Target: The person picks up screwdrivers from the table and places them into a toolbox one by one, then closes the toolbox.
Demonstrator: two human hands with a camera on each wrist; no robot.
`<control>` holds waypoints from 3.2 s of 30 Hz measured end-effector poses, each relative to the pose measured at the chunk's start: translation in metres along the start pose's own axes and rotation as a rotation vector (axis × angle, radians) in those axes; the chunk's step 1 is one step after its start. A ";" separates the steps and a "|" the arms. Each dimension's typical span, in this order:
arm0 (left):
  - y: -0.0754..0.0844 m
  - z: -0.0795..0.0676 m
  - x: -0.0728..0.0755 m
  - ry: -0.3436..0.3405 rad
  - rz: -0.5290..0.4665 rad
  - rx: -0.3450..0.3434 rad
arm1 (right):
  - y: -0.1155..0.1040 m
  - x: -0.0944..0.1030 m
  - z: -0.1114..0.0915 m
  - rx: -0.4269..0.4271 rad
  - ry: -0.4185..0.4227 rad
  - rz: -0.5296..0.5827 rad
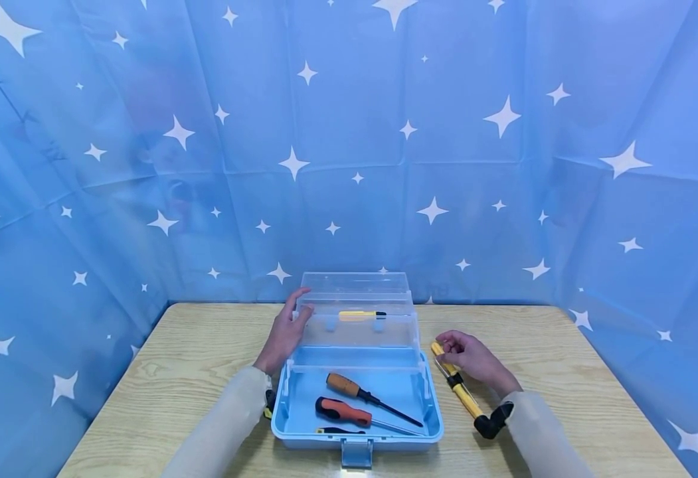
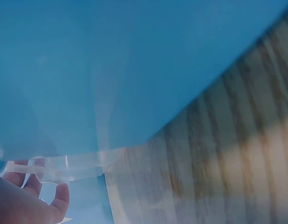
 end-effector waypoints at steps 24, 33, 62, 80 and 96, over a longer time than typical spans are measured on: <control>0.001 -0.002 0.001 -0.008 -0.018 -0.015 | -0.002 -0.001 -0.004 -0.013 0.037 0.018; 0.001 -0.002 0.001 -0.014 -0.026 -0.008 | 0.000 0.001 -0.005 -0.030 0.049 0.009; 0.000 -0.001 0.000 -0.002 -0.018 -0.020 | 0.004 0.005 -0.006 -0.009 0.074 0.019; 0.002 -0.002 0.002 -0.010 -0.023 0.001 | 0.001 0.007 -0.001 -0.042 0.112 -0.031; -0.001 0.000 0.002 -0.020 -0.029 -0.022 | -0.013 0.021 -0.006 0.008 0.109 -0.028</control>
Point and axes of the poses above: each hand's wrist, its own z-axis towards the middle knuckle, its own x-axis out of the back of the hand, y = z × x, the point moved 2 cm from there along z, towards the middle knuckle, and after that the axes turned 2 degrees about y, right-handed, at the moved point
